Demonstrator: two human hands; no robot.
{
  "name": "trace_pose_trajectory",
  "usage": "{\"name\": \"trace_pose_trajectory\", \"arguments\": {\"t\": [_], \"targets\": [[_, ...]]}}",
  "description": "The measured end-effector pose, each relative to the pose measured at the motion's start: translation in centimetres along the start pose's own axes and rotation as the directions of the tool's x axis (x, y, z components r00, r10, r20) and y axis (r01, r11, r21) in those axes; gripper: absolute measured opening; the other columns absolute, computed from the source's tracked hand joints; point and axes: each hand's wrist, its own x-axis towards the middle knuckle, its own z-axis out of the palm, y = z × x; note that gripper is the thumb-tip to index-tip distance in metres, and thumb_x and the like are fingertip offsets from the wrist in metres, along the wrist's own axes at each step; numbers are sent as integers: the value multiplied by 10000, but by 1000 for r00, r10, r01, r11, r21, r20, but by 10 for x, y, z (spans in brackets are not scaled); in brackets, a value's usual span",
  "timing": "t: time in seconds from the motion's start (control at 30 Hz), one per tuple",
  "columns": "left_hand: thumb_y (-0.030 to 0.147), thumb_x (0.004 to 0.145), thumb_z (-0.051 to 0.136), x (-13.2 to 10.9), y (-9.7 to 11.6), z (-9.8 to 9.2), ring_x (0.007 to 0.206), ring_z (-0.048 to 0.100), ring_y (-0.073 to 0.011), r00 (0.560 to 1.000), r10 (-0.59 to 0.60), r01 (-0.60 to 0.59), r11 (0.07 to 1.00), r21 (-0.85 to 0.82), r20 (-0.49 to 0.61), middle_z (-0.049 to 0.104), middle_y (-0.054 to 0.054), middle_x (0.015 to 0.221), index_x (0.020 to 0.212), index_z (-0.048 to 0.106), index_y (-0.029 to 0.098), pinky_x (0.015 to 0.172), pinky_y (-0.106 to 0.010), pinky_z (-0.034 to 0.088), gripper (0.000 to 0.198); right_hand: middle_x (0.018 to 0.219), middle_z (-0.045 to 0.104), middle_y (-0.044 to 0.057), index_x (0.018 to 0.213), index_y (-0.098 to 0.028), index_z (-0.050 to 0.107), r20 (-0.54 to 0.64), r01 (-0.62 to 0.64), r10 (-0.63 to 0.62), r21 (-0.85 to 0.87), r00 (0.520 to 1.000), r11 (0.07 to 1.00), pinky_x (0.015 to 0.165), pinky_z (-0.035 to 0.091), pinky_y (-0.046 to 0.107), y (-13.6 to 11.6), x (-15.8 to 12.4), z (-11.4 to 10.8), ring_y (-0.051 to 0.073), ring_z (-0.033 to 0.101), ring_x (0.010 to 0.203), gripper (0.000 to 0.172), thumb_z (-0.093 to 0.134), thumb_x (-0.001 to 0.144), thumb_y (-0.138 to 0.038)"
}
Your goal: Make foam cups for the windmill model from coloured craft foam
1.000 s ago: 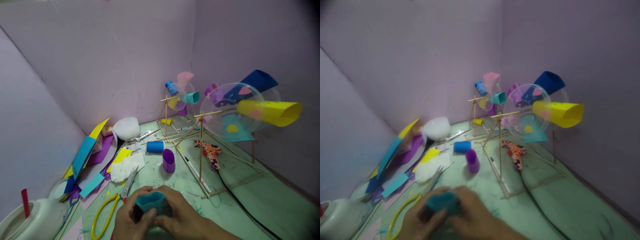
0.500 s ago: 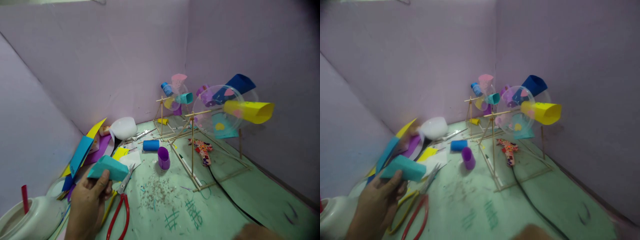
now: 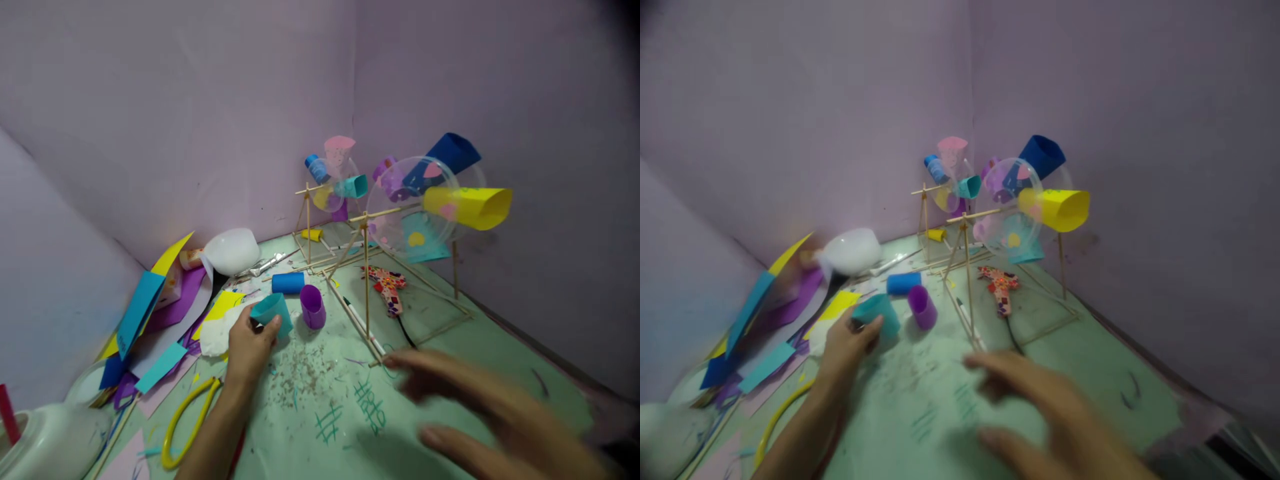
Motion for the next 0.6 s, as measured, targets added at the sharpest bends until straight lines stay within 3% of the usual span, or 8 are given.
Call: {"name": "trace_pose_trajectory", "arguments": {"t": [0.1, 0.2, 0.3, 0.4, 0.6], "targets": [[336, 544, 683, 5, -14, 11, 370, 455, -94, 999, -18, 18, 1000, 9, 34, 540, 67, 498, 825, 541, 159, 351, -206, 350, 361, 1373, 465, 113, 1376, -271, 381, 103, -63, 57, 57, 993, 996, 980, 418, 508, -55, 91, 39, 309, 497, 1189, 784, 712, 672, -176], [321, 543, 664, 5, -25, 12, 381, 472, -107, 996, -26, 25, 1000, 15, 81, 557, 64, 538, 911, 520, 166, 355, -226, 379, 424, 1413, 404, 187, 1411, -158, 315, 4, -139, 139, -50, 990, 989, 1063, 298, 517, -59, 148, 77, 348, 402, 1276, 971, 766, 550, -143], [252, 537, 654, 2, -29, 11, 396, 473, -103, 993, -20, 14, 999, 52, 116, 550, 74, 528, 956, 519, 171, 377, -217, 387, 447, 1355, 472, 200, 1419, -126, 284, 16, -123, 124, -46, 992, 991, 1027, 342, 500, -36, 162, 93, 347, 466, 1222, 979, 738, 551, -120], [179, 532, 616, 1, -31, 13, 396, 480, -105, 989, -23, 8, 994, 107, 146, 539, 71, 499, 877, 531, 168, 381, -210, 382, 355, 1281, 553, 165, 1393, -142, 340, 44, -94, 94, -13, 995, 996, 988, 391, 464, -21, 161, 93, 318, 538, 1148, 892, 691, 575, -83], [228, 570, 598, 4, -36, 15, 425, 512, -136, 982, -8, -24, 985, 172, 187, 562, 41, 537, 813, 534, 171, 394, -244, 402, 258, 1147, 641, 57, 1186, -207, 571, 15, 3, -5, 73, 1000, 997, 967, 410, 387, -21, 164, 87, 241, 580, 1064, 605, 663, 601, -88]]}}
